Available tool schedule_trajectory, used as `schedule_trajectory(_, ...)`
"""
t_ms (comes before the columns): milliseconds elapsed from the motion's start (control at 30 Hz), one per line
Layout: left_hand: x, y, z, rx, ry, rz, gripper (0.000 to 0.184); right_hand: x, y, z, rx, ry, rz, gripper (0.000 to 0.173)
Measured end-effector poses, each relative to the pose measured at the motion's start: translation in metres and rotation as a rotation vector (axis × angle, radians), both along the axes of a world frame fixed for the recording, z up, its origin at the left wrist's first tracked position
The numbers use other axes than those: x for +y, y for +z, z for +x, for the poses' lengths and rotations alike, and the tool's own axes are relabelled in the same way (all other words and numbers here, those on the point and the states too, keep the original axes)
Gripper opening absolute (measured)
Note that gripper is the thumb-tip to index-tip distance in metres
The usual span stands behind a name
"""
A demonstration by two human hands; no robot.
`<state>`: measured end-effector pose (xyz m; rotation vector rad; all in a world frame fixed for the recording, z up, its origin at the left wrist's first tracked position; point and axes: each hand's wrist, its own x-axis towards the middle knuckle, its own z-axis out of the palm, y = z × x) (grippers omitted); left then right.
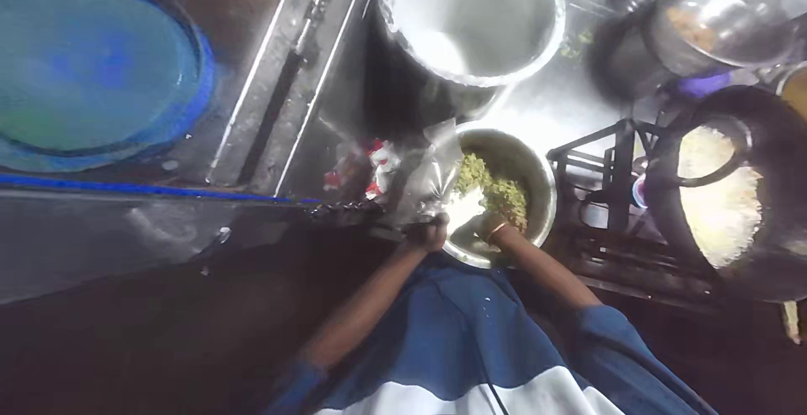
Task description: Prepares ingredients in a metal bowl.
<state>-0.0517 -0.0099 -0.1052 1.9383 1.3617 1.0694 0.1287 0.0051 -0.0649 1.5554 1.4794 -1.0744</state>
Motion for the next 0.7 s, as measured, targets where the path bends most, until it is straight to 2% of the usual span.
schedule_trajectory(67,-0.001,-0.009,0.007,0.003,0.051,0.127,0.075,-0.003,0.007,-0.013,-0.016,0.033,-0.134,0.038)
schedule_trajectory(133,-0.008,-0.004,0.005,0.055,0.048,0.063,0.077,0.003,0.012,-0.013,0.071,0.047,-0.177,0.034)
schedule_trajectory(167,-0.009,0.000,0.003,0.079,0.035,0.002,0.075,0.010,0.023,-0.010,0.171,-0.021,-0.161,0.030)
schedule_trajectory(267,-0.004,0.018,-0.005,-0.029,-0.005,-0.275,0.065,0.016,0.020,0.014,0.647,-0.400,-0.118,0.027)
schedule_trajectory(333,0.003,0.035,-0.007,-0.313,0.093,-0.458,0.053,0.010,0.037,0.024,0.732,-0.683,0.010,0.027)
schedule_trajectory(400,0.008,0.049,-0.010,-0.603,0.210,-0.445,0.049,0.000,0.049,0.032,0.727,-0.955,0.209,0.024)
schedule_trajectory(433,0.009,0.057,-0.014,-0.683,0.229,-0.411,0.048,-0.008,0.050,0.036,0.770,-1.103,0.307,0.021)
schedule_trajectory(500,0.009,0.068,-0.026,-0.730,0.244,-0.320,0.048,-0.023,0.044,0.049,0.920,-1.313,0.436,0.017)
schedule_trajectory(533,0.008,0.070,-0.031,-0.725,0.250,-0.300,0.051,-0.029,0.042,0.057,0.966,-1.330,0.479,0.025)
schedule_trajectory(600,0.005,0.081,-0.038,-0.725,0.270,-0.365,0.056,-0.034,0.038,0.062,0.813,-1.281,0.591,0.042)
schedule_trajectory(700,0.001,0.090,-0.039,-0.698,0.260,-0.467,0.064,-0.034,0.042,0.052,0.531,-1.197,0.712,0.051)
